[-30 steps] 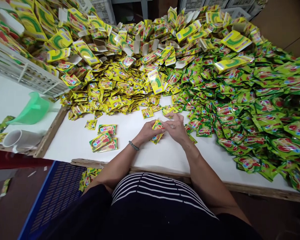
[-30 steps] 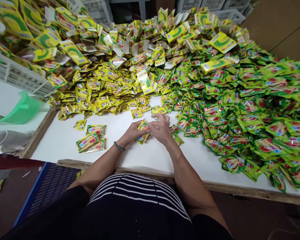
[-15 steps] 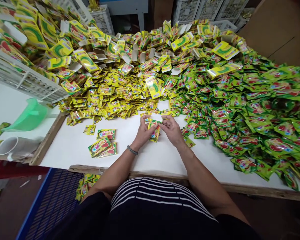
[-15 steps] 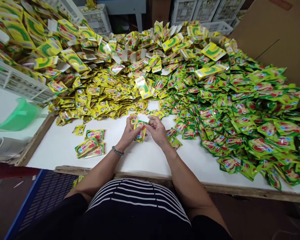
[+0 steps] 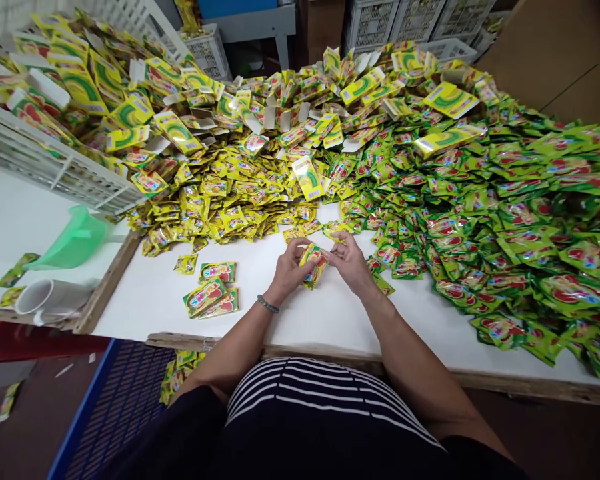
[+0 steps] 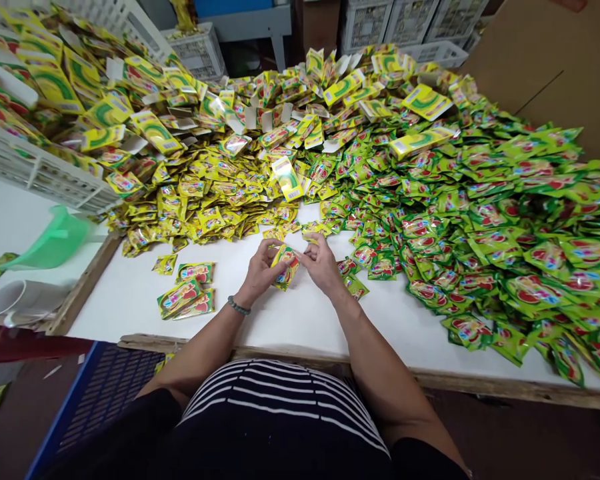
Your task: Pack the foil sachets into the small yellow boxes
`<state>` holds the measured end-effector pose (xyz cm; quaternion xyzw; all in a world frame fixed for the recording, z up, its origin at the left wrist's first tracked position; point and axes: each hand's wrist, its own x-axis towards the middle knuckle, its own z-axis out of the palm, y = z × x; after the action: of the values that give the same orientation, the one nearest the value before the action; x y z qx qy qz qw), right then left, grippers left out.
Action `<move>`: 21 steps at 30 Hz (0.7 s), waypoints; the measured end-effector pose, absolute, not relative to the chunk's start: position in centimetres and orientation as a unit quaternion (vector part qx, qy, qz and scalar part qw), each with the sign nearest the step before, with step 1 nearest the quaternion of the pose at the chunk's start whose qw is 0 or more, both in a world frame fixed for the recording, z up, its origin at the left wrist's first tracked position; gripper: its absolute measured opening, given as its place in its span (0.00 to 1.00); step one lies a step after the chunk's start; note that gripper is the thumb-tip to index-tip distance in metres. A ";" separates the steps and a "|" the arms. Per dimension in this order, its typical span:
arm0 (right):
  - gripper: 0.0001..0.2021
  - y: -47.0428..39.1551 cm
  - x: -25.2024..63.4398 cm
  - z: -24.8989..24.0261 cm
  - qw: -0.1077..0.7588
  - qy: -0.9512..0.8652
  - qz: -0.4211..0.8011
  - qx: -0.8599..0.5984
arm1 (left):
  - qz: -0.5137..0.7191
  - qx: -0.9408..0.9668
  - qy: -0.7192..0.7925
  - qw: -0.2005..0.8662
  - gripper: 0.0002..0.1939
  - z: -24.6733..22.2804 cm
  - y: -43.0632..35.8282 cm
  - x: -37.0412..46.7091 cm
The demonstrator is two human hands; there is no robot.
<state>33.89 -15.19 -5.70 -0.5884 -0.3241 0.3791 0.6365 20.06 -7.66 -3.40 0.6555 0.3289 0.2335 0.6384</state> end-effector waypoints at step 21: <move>0.14 -15.8 33.8 -4.7 0.626 -0.247 0.444 -0.592 | 0.236 0.562 0.332 0.720 0.34 -2.9 -8.0 20.0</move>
<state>33.83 -15.76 -4.66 -0.5916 -0.2470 0.4442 0.6259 20.02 -8.00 -2.94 0.5619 0.3323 0.2362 0.7197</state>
